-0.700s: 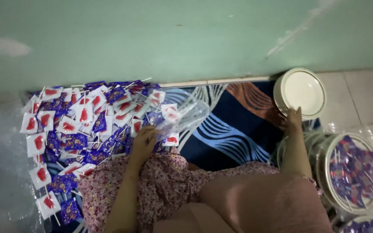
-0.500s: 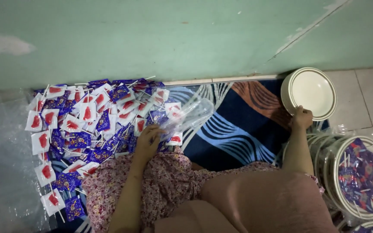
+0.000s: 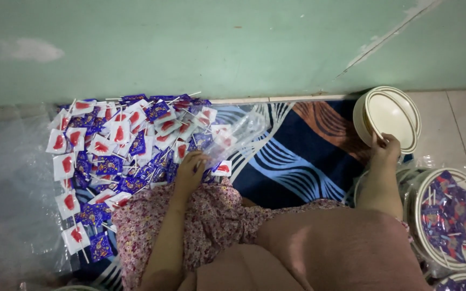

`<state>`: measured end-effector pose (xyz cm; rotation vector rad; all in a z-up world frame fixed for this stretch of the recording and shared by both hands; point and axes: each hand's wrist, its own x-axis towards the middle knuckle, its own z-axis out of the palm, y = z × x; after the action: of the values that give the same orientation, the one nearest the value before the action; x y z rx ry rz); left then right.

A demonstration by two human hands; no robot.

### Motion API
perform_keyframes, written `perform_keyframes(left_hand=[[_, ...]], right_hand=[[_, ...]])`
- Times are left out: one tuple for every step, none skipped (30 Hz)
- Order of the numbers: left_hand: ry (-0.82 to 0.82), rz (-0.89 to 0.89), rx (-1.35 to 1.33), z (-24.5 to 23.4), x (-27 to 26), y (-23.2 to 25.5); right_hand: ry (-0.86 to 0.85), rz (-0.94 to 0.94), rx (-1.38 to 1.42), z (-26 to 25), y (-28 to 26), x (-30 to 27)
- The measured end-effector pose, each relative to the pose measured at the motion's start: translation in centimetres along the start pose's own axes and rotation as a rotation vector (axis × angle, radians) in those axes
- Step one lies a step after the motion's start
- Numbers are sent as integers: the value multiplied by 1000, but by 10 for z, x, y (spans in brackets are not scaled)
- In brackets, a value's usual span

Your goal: The person places condiment packets onto a plate, covers the plate with a plastic bag, and then arranges more condiment packets on top of the plastic film.

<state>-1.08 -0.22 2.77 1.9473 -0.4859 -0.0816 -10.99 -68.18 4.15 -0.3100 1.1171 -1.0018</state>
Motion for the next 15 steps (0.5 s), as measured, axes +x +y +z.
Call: perform_keyframes(left_hand=[[1, 4, 2, 1, -2, -3], [18, 1, -1, 4, -4, -6], [34, -2, -5, 6, -7, -8], [37, 1, -1, 9, -11, -11], [129, 95, -9, 11, -15, -13], [219, 193, -13, 11, -16, -16], [221, 200, -5, 10, -22, -10], [209, 193, -3, 11, -28, -4], [198, 186, -1, 12, -35, 2], [198, 197, 2, 14, -40, 0], [218, 182, 58, 16, -45, -2], [241, 161, 113, 19, -52, -4], [245, 166, 115, 17, -54, 7], [247, 190, 140, 13, -58, 18], [250, 214, 165, 10, -62, 29]], right_hand=[[-2, 2, 3, 0, 0, 1], [-35, 54, 25, 0, -1, 3], [-68, 107, 47, -2, -3, 5], [-72, 110, 49, -2, -1, -5], [-93, 74, 38, -2, 1, -16], [-114, 41, 31, -2, 5, -27], [-118, 47, 38, -6, 10, -33], [-135, 93, 40, -11, 13, -39], [-154, 138, 42, -17, 16, -46], [-158, 139, 53, -23, 20, -72], [-211, 155, -21, -29, 24, -98], [-265, 171, -103, -34, 27, -123], [-270, 172, -99, -45, 28, -149], [-302, 209, -107, -59, 29, -175], [-334, 246, -114, -74, 30, -201]])
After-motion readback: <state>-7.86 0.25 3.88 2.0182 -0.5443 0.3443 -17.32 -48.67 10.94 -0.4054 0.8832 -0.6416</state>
